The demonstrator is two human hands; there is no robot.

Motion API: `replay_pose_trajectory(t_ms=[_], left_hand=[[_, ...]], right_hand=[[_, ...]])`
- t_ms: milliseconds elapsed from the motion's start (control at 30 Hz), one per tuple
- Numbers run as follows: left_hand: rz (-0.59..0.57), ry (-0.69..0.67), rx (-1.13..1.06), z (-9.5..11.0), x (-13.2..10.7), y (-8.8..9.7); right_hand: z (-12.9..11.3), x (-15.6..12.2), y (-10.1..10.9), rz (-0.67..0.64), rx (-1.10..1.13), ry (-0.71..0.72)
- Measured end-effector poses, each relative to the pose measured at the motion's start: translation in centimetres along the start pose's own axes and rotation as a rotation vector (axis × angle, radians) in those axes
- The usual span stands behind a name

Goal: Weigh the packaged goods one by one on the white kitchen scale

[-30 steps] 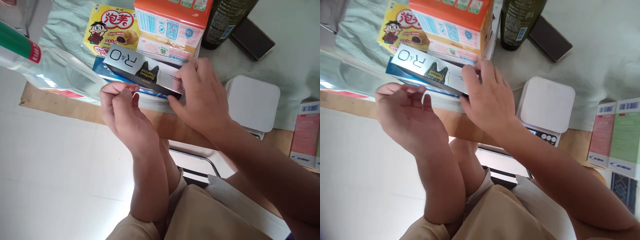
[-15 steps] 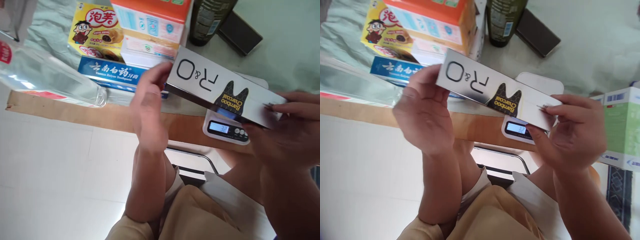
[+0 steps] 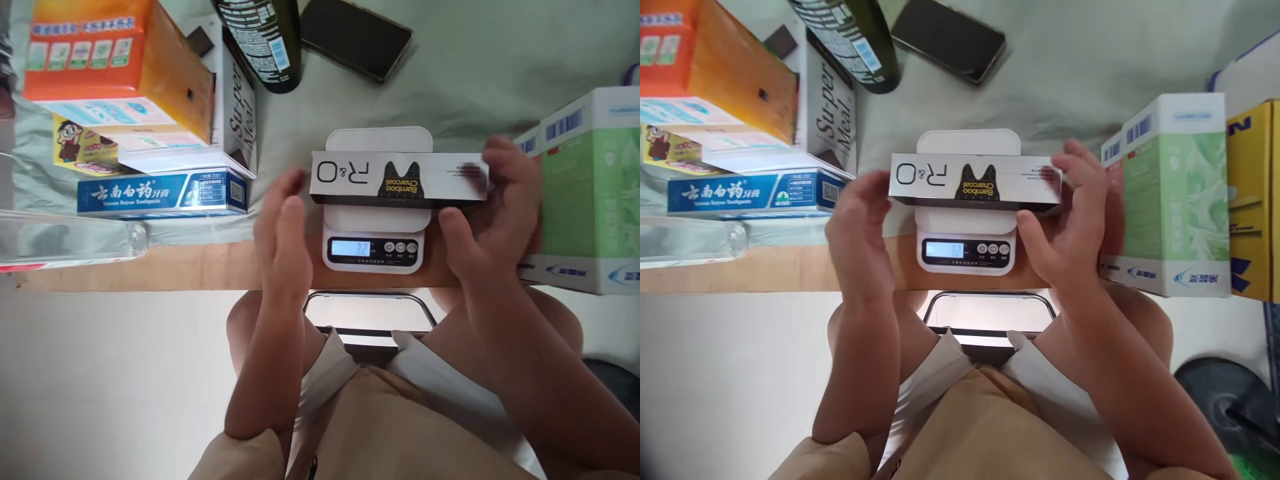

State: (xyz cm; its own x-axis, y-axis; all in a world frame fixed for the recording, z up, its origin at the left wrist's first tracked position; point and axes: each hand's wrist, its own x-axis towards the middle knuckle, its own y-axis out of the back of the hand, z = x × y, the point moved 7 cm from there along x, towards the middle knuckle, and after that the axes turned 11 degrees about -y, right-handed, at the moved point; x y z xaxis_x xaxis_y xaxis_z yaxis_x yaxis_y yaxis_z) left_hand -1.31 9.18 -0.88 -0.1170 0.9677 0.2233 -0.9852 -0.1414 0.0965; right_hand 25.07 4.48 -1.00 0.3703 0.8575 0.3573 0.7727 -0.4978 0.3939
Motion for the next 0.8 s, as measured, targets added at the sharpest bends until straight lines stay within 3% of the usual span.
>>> replay_pose_trajectory(t_ms=[100, 233, 300, 500, 667, 800], left_hand=[[0.248, 0.035, -0.038, 0.4, 0.4, 1.9], [0.472, -0.154, -0.149, 1.9, 0.9, 3.0], [0.494, -0.236, -0.156, 2.2, 1.0, 2.9], [0.359, -0.324, -0.220, 2.4, 1.0, 2.0], [0.489, -0.360, -0.198, 2.9, 0.8, 2.6], [0.459, -0.310, -0.249, 2.7, 1.0, 2.3]], right_hand=[[0.3, -0.4, 0.4, 0.056, 0.060, -0.047], [0.6, -0.9, 0.8, 0.072, 0.088, -0.067], [0.7, -1.1, 1.0, 0.067, 0.075, -0.078], [0.9, -1.2, 1.2, 0.067, 0.137, -0.097], [1.0, -1.2, 0.9, 0.036, 0.142, -0.112], [1.5, -0.8, 0.9, 0.025, 0.241, -0.099]])
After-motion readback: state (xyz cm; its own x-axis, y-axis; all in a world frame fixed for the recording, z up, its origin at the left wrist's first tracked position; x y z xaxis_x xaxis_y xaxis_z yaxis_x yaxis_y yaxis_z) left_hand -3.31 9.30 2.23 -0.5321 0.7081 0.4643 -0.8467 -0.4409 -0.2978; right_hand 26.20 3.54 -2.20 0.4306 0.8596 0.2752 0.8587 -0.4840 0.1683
